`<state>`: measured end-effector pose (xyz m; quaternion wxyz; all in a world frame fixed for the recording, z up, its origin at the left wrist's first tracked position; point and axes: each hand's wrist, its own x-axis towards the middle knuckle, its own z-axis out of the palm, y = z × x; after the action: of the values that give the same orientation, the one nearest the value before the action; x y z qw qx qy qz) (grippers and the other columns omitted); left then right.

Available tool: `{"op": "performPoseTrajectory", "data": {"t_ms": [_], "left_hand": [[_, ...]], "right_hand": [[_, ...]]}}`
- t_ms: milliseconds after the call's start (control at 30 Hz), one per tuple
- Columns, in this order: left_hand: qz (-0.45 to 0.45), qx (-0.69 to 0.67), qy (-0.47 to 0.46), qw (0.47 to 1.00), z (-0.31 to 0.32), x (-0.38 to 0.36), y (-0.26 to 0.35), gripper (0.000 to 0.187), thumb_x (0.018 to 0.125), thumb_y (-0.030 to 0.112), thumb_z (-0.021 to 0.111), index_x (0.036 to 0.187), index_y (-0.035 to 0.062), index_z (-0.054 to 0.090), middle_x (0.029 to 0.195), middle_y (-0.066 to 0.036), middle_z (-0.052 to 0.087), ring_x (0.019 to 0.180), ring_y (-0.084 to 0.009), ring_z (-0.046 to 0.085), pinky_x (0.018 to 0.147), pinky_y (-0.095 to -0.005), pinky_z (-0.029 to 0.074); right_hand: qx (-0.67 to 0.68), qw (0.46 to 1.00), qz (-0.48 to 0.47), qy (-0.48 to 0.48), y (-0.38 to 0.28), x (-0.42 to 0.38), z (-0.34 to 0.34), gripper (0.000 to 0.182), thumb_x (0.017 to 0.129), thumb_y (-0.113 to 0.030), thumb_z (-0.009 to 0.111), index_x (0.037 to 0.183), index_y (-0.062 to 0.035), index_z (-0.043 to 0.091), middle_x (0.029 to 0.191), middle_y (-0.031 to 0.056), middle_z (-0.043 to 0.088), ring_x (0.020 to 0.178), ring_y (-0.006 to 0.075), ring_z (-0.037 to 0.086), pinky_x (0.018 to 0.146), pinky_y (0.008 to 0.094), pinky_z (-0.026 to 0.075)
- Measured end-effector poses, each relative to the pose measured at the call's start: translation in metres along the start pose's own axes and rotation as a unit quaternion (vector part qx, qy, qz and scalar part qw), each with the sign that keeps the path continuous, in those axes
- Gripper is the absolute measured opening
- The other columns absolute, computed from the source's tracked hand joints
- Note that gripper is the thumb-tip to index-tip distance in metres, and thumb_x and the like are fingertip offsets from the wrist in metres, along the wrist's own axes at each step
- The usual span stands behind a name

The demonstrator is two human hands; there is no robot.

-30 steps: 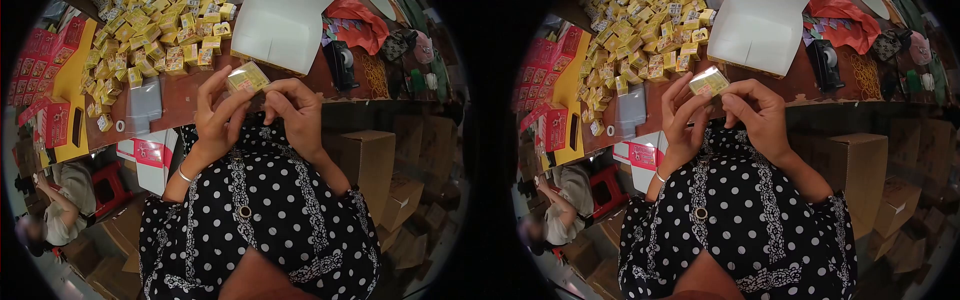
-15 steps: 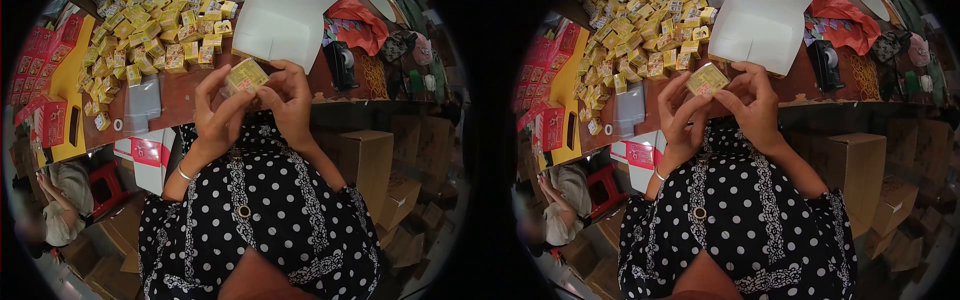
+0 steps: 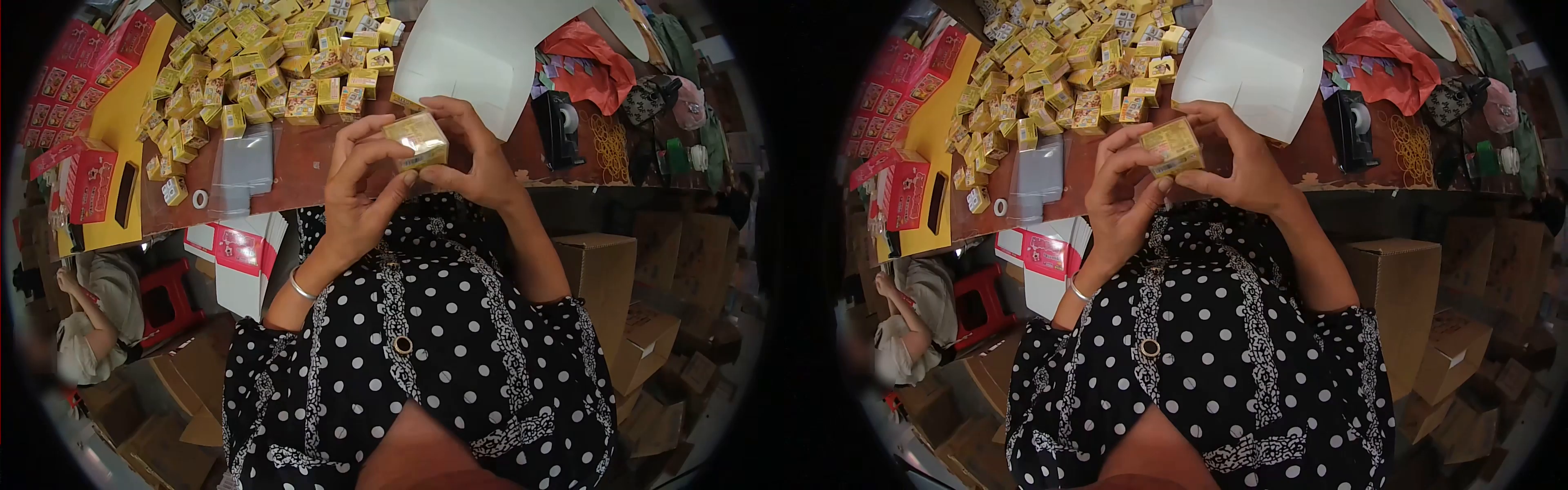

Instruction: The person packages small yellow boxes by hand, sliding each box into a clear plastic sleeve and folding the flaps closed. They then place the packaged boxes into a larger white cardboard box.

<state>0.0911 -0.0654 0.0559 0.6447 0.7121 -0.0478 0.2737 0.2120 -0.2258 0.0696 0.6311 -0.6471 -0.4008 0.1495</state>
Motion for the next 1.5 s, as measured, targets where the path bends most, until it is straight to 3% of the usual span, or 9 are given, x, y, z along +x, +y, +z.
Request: {"op": "performPoseTrajectory", "data": {"t_ms": [167,333,500,700,833,967,1033,1233,1500], "left_hand": [[-0.066,-0.197,0.067,0.976,-0.013,-0.002,-0.017,0.049,0.084,-0.005,0.071,0.128,0.0046,0.052,0.137,-0.015,0.047,0.127,-0.0218,0.052,0.103,-0.0346,0.048],[-0.042,0.146,-0.050,0.987,-0.026,0.002,0.004,0.073,0.080,0.002,0.075,0.145,0.0052,0.042,0.134,-0.014,0.053,0.129,-0.0271,0.054,0.103,-0.0405,0.049],[-0.095,0.117,-0.130,0.980,-0.032,0.000,0.006,0.076,0.079,-0.002,0.075,0.147,0.0066,0.042,0.131,-0.012,0.056,0.122,-0.0274,0.058,0.098,-0.0378,0.053],[-0.209,-0.035,-0.051,0.976,-0.063,-0.025,-0.016,0.058,0.079,-0.006,0.076,0.132,0.0057,0.056,0.122,-0.003,0.052,0.115,-0.0163,0.056,0.096,-0.0301,0.051],[-0.248,-0.105,-0.003,0.963,-0.072,-0.041,-0.037,0.053,0.078,-0.006,0.076,0.126,0.0038,0.056,0.121,-0.002,0.051,0.119,-0.0160,0.056,0.102,-0.0288,0.046],[-0.277,-0.122,0.024,0.953,-0.075,-0.042,-0.056,0.056,0.080,-0.006,0.077,0.130,0.0050,0.053,0.124,-0.004,0.057,0.117,-0.0154,0.058,0.101,-0.0314,0.049],[-0.286,-0.131,0.026,0.949,-0.077,-0.040,-0.059,0.057,0.080,-0.005,0.077,0.131,0.0051,0.053,0.124,-0.004,0.058,0.117,-0.0155,0.059,0.101,-0.0318,0.049],[-0.289,-0.134,0.053,0.947,-0.082,-0.042,-0.065,0.056,0.081,-0.005,0.076,0.131,0.0048,0.053,0.125,-0.004,0.058,0.117,-0.0159,0.059,0.101,-0.0324,0.050],[-0.280,-0.135,0.062,0.948,-0.088,-0.036,-0.066,0.057,0.080,-0.005,0.077,0.130,0.0042,0.052,0.127,-0.004,0.057,0.117,-0.0161,0.059,0.101,-0.0323,0.050]], "right_hand": [[-0.056,0.992,0.077,-0.083,-0.008,0.008,-0.012,0.053,0.077,-0.018,0.083,0.124,-0.0042,0.063,0.110,0.0060,0.064,0.106,0.0185,0.062,0.092,0.0334,0.050],[-0.329,0.913,0.051,-0.235,-0.045,0.032,-0.024,0.050,0.075,-0.017,0.084,0.120,-0.0061,0.065,0.100,0.0063,0.065,0.096,0.0210,0.065,0.088,0.0346,0.052],[-0.405,0.858,0.004,-0.315,-0.055,0.053,-0.009,0.048,0.076,-0.020,0.083,0.119,-0.0068,0.066,0.102,0.0080,0.066,0.095,0.0223,0.065,0.086,0.0344,0.053],[-0.152,0.985,0.033,-0.080,-0.044,0.090,-0.047,0.032,0.087,-0.016,0.076,0.114,-0.0017,0.068,0.108,0.0058,0.069,0.101,0.0140,0.064,0.087,0.0286,0.054],[-0.208,0.977,0.016,0.052,-0.014,0.157,-0.060,0.019,0.093,-0.015,0.067,0.104,0.0009,0.070,0.092,0.0080,0.073,0.085,0.0189,0.070,0.076,0.0325,0.056],[-0.380,0.925,-0.013,0.022,0.033,0.237,-0.047,0.020,0.094,-0.010,0.062,0.109,0.0003,0.069,0.102,0.0133,0.072,0.091,0.0217,0.070,0.081,0.0338,0.055],[-0.586,0.808,0.029,-0.054,0.057,0.269,-0.037,0.019,0.089,-0.011,0.063,0.104,-0.0005,0.070,0.103,0.0178,0.072,0.094,0.0313,0.070,0.083,0.0402,0.055],[-0.688,0.652,0.152,-0.281,0.058,0.282,-0.018,0.021,0.077,-0.009,0.065,0.096,-0.0029,0.070,0.095,0.0201,0.073,0.092,0.0370,0.072,0.074,0.0486,0.056],[-0.647,0.731,0.123,-0.179,0.089,0.249,-0.018,0.047,0.074,-0.024,0.079,0.114,-0.0067,0.062,0.108,0.0182,0.071,0.103,0.0365,0.067,0.087,0.0436,0.053]]}}
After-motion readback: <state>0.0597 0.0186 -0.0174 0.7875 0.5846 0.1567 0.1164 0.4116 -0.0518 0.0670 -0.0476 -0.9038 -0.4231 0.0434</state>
